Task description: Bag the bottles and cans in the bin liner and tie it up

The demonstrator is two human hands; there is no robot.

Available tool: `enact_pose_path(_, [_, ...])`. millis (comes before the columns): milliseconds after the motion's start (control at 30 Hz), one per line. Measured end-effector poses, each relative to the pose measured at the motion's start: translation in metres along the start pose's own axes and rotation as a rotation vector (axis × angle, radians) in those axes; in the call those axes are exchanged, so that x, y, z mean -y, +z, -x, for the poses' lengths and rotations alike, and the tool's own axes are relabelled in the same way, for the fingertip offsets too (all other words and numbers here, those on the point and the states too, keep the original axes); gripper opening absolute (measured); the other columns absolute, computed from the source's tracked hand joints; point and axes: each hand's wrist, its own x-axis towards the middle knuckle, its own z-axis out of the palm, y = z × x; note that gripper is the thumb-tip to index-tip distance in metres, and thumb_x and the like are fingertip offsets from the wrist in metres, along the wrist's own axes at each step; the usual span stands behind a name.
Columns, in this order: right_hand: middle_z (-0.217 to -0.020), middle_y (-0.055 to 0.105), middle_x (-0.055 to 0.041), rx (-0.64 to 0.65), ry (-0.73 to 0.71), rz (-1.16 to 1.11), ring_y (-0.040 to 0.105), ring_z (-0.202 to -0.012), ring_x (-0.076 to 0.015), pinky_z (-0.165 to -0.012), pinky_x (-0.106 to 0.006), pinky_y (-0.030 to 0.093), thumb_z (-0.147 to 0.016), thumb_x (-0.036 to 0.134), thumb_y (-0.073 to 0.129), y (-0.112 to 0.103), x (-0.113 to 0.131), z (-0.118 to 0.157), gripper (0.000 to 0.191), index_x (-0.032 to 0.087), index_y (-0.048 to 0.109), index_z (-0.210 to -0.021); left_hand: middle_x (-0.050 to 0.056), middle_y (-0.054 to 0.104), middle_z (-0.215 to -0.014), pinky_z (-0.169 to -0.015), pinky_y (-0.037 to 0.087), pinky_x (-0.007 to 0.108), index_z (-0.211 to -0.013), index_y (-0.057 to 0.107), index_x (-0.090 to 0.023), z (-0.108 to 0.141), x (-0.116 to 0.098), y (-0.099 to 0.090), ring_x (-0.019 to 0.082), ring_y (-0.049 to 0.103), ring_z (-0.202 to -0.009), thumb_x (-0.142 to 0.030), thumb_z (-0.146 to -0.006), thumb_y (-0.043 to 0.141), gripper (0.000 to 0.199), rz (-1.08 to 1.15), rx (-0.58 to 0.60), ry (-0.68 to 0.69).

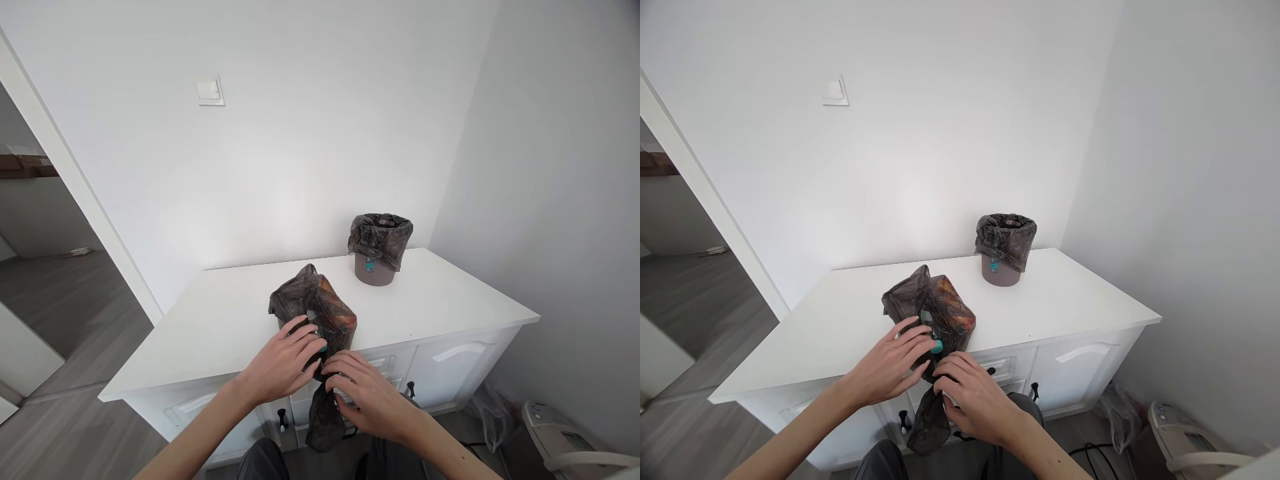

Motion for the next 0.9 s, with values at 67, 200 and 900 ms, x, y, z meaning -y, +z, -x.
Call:
enact_pose_path(67, [-0.116, 0.071, -0.0066, 0.031, -0.001, -0.017, 0.064, -0.116, -0.0223, -0.115, -0.049, 0.047, -0.087, 0.001, 0.049, 0.000, 0.001, -0.002, 0.042, 0.024, 0.057, -0.122, 0.001, 0.074, -0.101, -0.122, 0.035, 0.048, -0.119, 0.062, -0.023, 0.003, -0.003, 0.002, 0.020, 0.067, -0.101, -0.025, -0.103, 0.051, 0.020, -0.003, 0.073, -0.022])
enact_pose_path(200, [-0.120, 0.071, -0.0072, 0.030, 0.053, 0.001, 0.065, -0.113, -0.0215, -0.113, -0.048, 0.047, -0.084, -0.006, 0.041, 0.005, -0.002, -0.007, 0.056, 0.022, 0.053, -0.131, 0.000, 0.072, -0.086, -0.111, 0.043, 0.045, -0.100, 0.064, -0.023, 0.021, 0.002, 0.005, 0.018, 0.064, -0.078, -0.022, -0.105, 0.046, 0.019, -0.065, 0.122, -0.070])
enact_pose_path(900, [-0.121, 0.054, -0.0093, -0.033, 0.288, 0.111, 0.065, -0.086, -0.0185, -0.068, -0.030, 0.053, -0.097, 0.018, 0.051, 0.051, -0.056, -0.038, 0.029, 0.025, 0.060, -0.123, 0.008, 0.063, -0.114, -0.080, 0.051, 0.034, -0.127, 0.062, -0.030, 0.044, 0.033, 0.037, 0.027, 0.067, -0.100, 0.006, -0.085, 0.058, 0.056, -0.160, 0.248, -0.279])
